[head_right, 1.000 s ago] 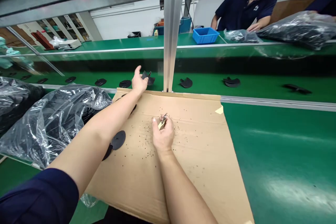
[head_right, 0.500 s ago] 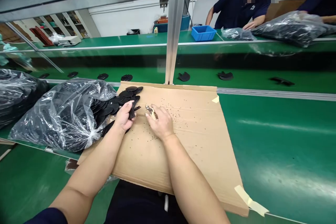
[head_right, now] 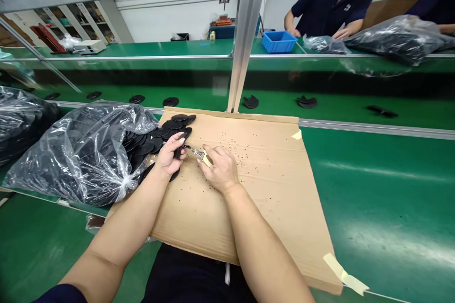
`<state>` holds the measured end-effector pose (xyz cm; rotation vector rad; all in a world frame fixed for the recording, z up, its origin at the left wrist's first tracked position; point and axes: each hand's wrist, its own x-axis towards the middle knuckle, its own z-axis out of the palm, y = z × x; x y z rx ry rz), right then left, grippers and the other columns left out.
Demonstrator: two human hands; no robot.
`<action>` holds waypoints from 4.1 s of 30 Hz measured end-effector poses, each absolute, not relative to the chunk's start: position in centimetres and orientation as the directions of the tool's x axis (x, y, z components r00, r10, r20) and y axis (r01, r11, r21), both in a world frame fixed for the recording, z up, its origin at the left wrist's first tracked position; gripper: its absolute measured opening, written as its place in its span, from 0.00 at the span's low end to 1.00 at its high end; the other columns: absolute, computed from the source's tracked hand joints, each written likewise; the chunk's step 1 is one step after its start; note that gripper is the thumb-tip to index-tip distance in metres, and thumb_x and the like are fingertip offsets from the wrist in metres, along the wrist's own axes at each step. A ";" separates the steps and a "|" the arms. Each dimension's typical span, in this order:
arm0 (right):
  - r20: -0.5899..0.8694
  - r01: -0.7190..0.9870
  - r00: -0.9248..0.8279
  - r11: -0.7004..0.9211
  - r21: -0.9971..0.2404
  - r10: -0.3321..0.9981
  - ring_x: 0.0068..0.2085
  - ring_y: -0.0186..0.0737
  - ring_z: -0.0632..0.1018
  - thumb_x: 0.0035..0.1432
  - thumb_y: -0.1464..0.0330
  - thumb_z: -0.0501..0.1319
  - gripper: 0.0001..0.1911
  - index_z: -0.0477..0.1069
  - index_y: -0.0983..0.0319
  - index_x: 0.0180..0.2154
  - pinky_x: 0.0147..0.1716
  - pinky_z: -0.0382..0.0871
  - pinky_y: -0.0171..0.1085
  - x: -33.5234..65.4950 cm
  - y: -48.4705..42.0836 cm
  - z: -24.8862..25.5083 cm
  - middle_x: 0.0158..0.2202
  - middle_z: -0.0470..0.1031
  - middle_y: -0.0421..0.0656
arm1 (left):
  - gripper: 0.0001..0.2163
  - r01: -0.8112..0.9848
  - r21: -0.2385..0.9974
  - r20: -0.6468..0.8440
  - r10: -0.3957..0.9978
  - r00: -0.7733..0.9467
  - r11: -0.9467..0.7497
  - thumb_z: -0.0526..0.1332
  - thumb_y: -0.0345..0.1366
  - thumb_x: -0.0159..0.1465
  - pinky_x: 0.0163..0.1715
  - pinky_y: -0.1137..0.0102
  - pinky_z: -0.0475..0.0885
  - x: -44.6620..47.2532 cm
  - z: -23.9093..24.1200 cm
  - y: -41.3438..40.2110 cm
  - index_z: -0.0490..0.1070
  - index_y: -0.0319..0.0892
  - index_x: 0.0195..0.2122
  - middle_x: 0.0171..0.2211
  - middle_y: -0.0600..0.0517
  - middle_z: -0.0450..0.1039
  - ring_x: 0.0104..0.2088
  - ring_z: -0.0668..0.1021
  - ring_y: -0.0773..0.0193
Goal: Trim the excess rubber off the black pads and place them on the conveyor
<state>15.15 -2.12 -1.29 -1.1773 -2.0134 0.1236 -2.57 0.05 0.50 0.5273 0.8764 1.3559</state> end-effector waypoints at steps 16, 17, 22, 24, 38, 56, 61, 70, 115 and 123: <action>0.570 0.796 -0.264 0.509 -0.327 0.778 0.36 0.44 0.74 0.59 0.65 0.58 0.17 0.73 0.60 0.49 0.42 0.67 0.40 15.1 -2.0 -1.8 0.34 0.74 0.45 | 0.17 -0.682 0.672 -0.339 0.939 0.063 0.289 0.68 0.26 0.49 0.14 0.81 0.54 -2.1 0.9 -0.2 0.65 0.40 0.38 0.24 0.58 0.66 0.16 0.65 0.77; 0.565 0.800 -0.262 0.504 -0.326 0.782 0.36 0.44 0.74 0.58 0.66 0.58 0.17 0.73 0.60 0.49 0.42 0.67 0.40 15.1 -2.0 -1.8 0.34 0.74 0.45 | 0.16 -0.691 0.661 -0.343 0.937 0.069 0.293 0.67 0.25 0.49 0.14 0.81 0.54 -2.1 0.8 -0.1 0.65 0.40 0.37 0.24 0.58 0.65 0.16 0.65 0.77; 0.533 0.823 -0.254 0.470 -0.321 0.807 0.36 0.45 0.74 0.54 0.70 0.59 0.18 0.73 0.60 0.49 0.40 0.67 0.40 15.1 -2.1 -1.7 0.34 0.75 0.45 | 0.15 -0.707 0.641 -0.353 0.933 0.073 0.298 0.66 0.24 0.50 0.13 0.81 0.53 -2.1 0.7 0.0 0.64 0.40 0.37 0.24 0.58 0.64 0.16 0.65 0.77; 0.521 0.826 -0.249 0.460 -0.325 0.816 0.37 0.45 0.75 0.53 0.70 0.59 0.19 0.74 0.60 0.48 0.39 0.67 0.39 15.0 -2.1 -1.8 0.35 0.76 0.45 | 0.15 -0.701 0.649 -0.359 0.931 0.060 0.295 0.65 0.24 0.50 0.13 0.81 0.53 -2.1 0.7 0.0 0.64 0.40 0.37 0.23 0.59 0.64 0.16 0.65 0.77; 0.294 0.413 0.122 0.221 -0.883 0.948 0.39 0.43 0.77 0.51 0.60 0.62 0.20 0.75 0.60 0.45 0.44 0.70 0.42 14.8 -1.7 -2.0 0.39 0.78 0.44 | 0.22 -0.590 0.801 -0.180 0.981 -0.070 0.104 0.73 0.29 0.44 0.18 0.79 0.60 -2.3 -0.2 0.3 0.67 0.41 0.39 0.27 0.57 0.69 0.20 0.69 0.76; 0.354 0.693 -0.275 0.439 -0.572 0.894 0.42 0.44 0.76 0.55 0.64 0.60 0.21 0.72 0.61 0.51 0.46 0.69 0.39 14.2 -3.0 -1.4 0.43 0.77 0.47 | 0.05 -0.705 0.602 -0.344 0.918 0.195 0.375 0.61 0.31 0.62 0.11 0.82 0.53 -3.1 0.0 0.5 0.69 0.39 0.39 0.22 0.56 0.64 0.16 0.65 0.75; 0.295 0.760 -0.311 0.423 -0.494 0.903 0.43 0.44 0.76 0.57 0.62 0.59 0.22 0.71 0.60 0.53 0.45 0.69 0.38 14.2 -3.2 -1.1 0.42 0.76 0.47 | 0.04 -0.668 0.594 -0.360 0.891 0.278 0.449 0.60 0.31 0.62 0.10 0.82 0.51 -3.1 0.3 0.3 0.70 0.38 0.38 0.21 0.57 0.63 0.14 0.62 0.77; 0.221 0.800 -0.346 0.410 -0.438 0.912 0.43 0.44 0.75 0.59 0.61 0.56 0.21 0.70 0.57 0.53 0.44 0.66 0.37 14.2 -3.3 -0.5 0.40 0.75 0.45 | 0.04 -0.617 0.644 -0.371 0.890 0.265 0.452 0.60 0.31 0.61 0.10 0.82 0.53 -2.9 0.2 0.2 0.69 0.38 0.38 0.21 0.57 0.65 0.13 0.63 0.76; 0.244 0.427 -0.510 0.488 -0.761 0.825 0.37 0.40 0.73 0.51 0.71 0.57 0.07 0.70 0.60 0.35 0.41 0.66 0.39 11.0 -2.7 -0.2 0.35 0.74 0.42 | 0.06 -0.809 0.549 -0.128 0.935 -0.331 -0.211 0.62 0.25 0.59 0.21 0.80 0.63 -6.4 1.8 1.6 0.68 0.42 0.33 0.21 0.59 0.66 0.19 0.68 0.78; 0.199 0.513 -0.735 0.723 -0.464 0.649 0.41 0.43 0.72 0.52 0.74 0.56 0.11 0.71 0.60 0.38 0.45 0.64 0.38 5.7 -1.5 0.0 0.38 0.75 0.44 | 0.07 -0.865 0.461 -0.294 0.885 -0.362 -0.201 0.59 0.21 0.55 0.32 0.75 0.72 -7.6 1.0 2.2 0.63 0.39 0.26 0.25 0.56 0.69 0.28 0.76 0.72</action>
